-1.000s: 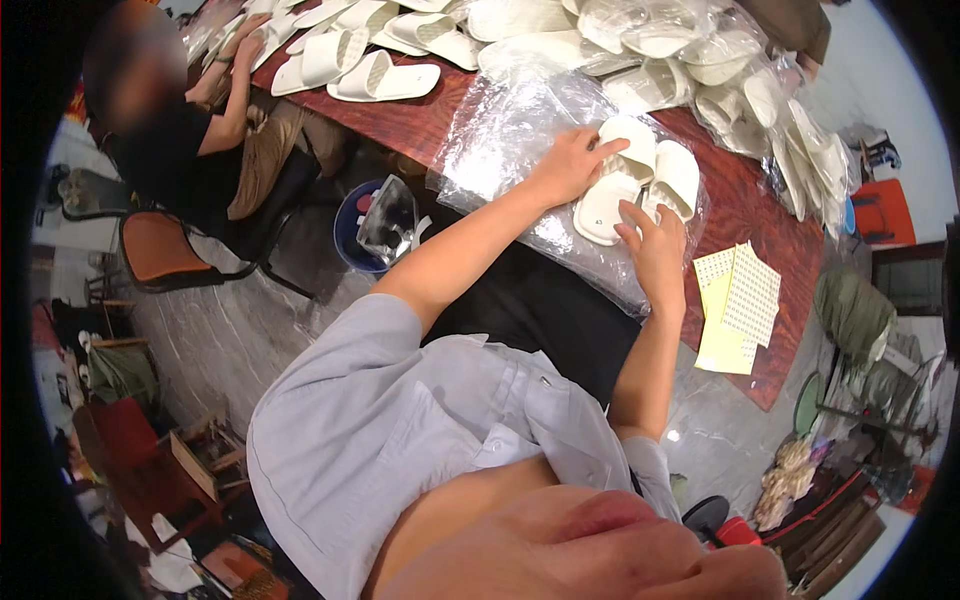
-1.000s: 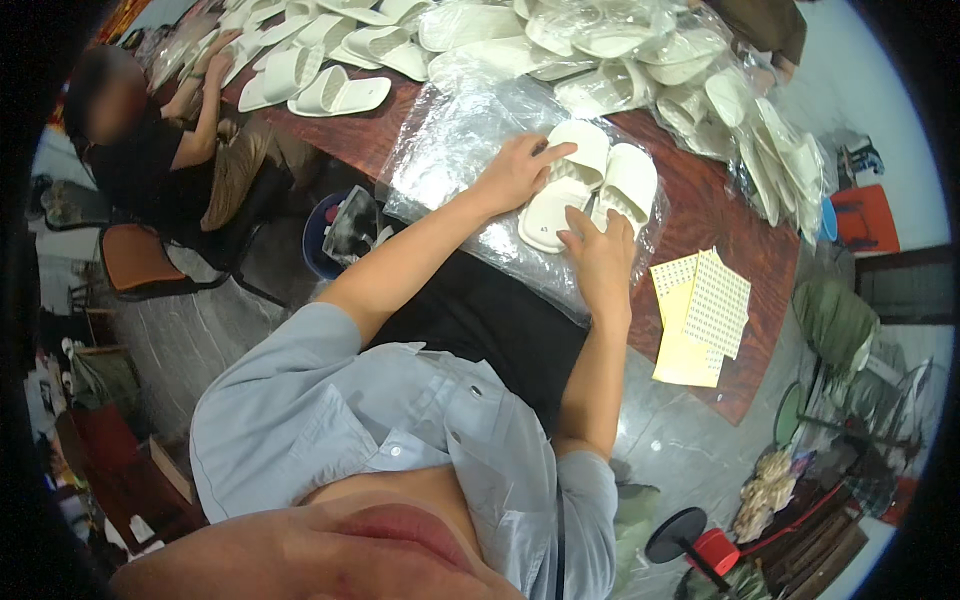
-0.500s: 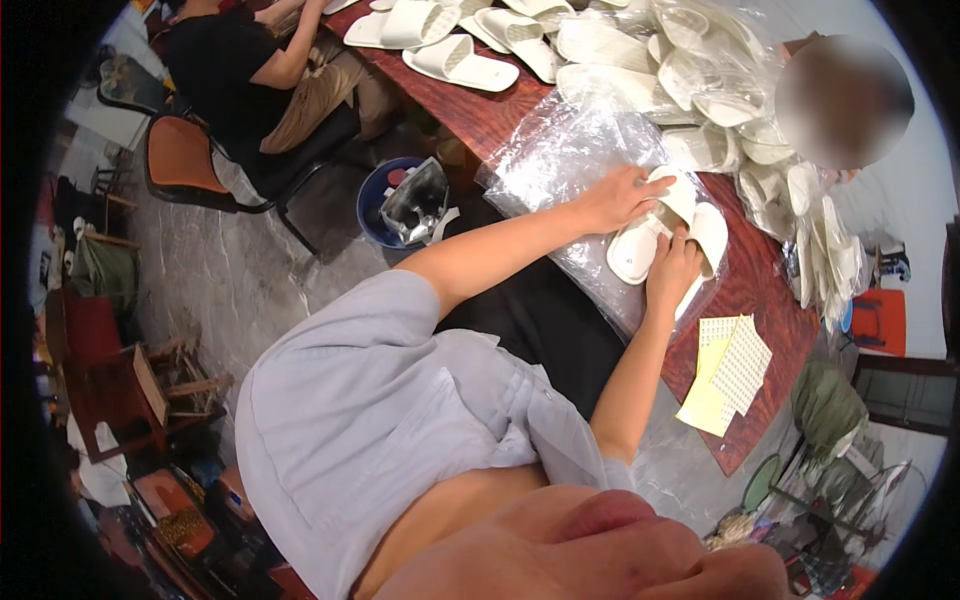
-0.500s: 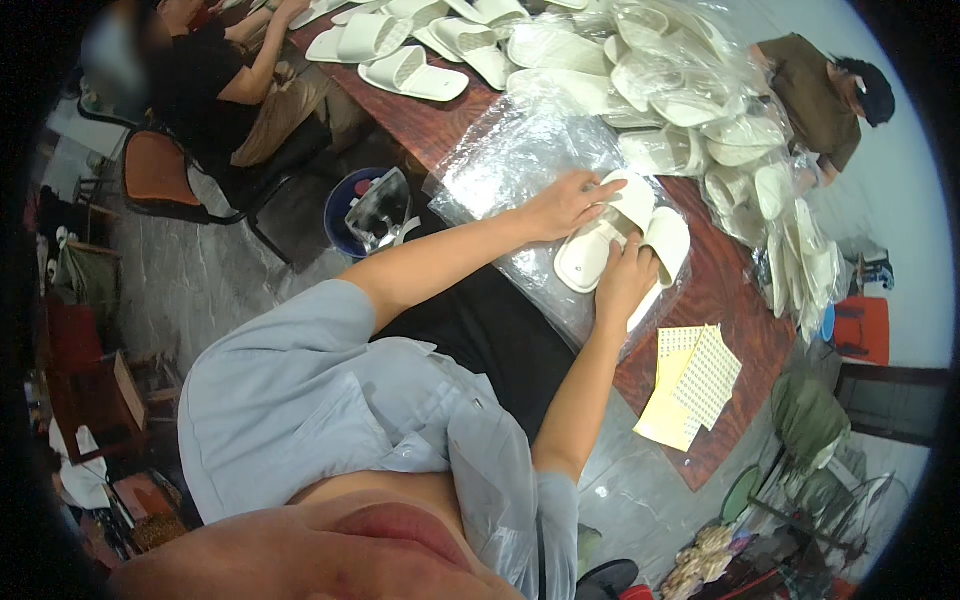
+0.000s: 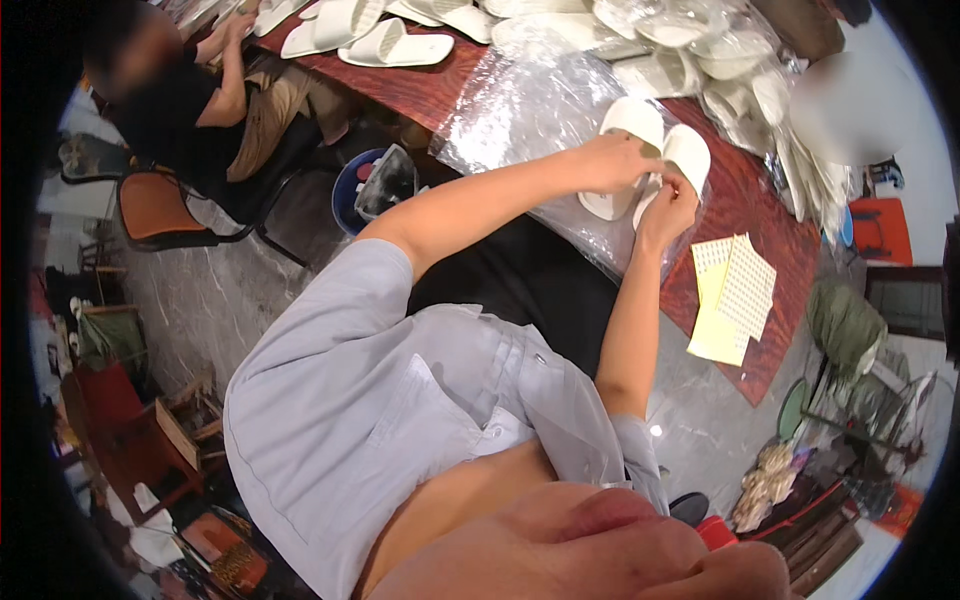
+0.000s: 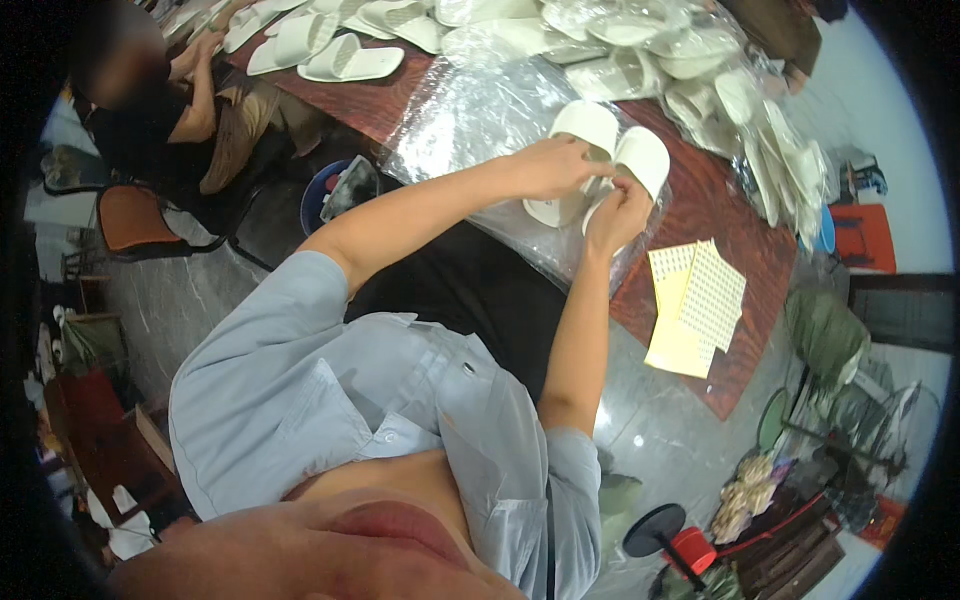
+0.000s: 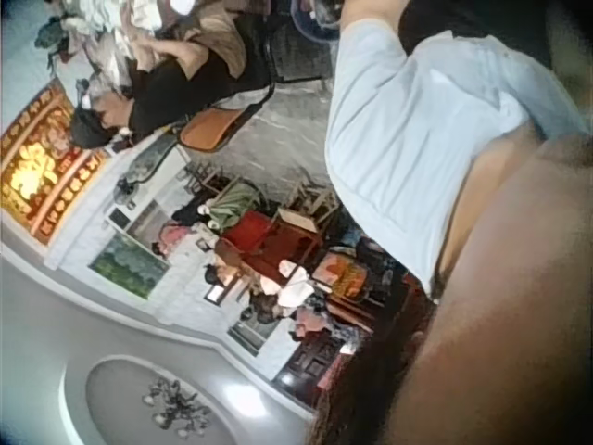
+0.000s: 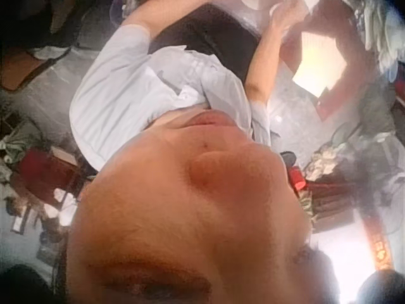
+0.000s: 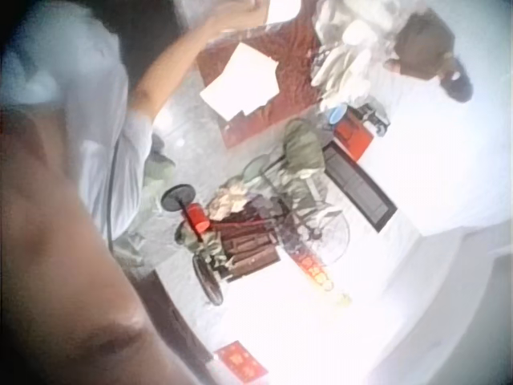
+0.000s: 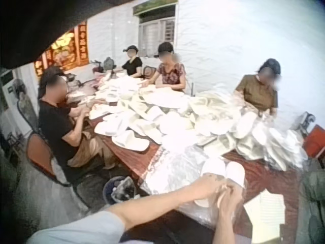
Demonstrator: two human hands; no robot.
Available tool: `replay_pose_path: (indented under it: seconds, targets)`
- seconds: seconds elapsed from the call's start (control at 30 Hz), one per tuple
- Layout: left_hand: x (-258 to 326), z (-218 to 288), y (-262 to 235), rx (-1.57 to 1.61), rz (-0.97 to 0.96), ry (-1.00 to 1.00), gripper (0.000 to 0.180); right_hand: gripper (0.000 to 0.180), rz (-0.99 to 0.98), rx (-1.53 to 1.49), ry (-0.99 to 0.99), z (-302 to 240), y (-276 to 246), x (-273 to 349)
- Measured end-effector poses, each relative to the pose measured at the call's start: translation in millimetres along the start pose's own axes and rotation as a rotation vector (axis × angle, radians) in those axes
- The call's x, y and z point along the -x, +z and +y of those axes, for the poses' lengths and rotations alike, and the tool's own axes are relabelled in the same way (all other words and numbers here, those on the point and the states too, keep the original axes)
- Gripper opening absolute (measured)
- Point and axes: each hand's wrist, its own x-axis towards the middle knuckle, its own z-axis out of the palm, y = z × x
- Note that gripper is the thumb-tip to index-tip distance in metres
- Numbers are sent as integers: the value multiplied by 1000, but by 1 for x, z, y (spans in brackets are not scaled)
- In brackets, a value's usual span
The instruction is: Inspecting and trimming loose threads or imperfections from white sandals in a manufacturing facility.
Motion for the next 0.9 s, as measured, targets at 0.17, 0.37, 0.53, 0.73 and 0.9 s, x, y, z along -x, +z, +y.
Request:
replay_pose_path:
  seconds: [0.17, 0.37, 0.53, 0.73, 0.9]
  targets:
    - [-22, 15, 19, -196, 31, -78, 47, 7, 113, -163, 127, 2, -5, 0]
    - [-47, 25, 43, -352, 42, -150, 33, 7, 147, 106, -404, 0, -6, 0]
    - [-65, -6, 43, -258, 350, -65, 22, 11, 165, 89, -604, -16, -7, 4]
    - [-79, -30, -32, -375, 574, -77, 16, 26, 10, 267, -415, -9, 0, 4]
    - [-44, -49, -94, -244, 664, -248, 16, 36, -125, 468, -345, 6, 13, 8]
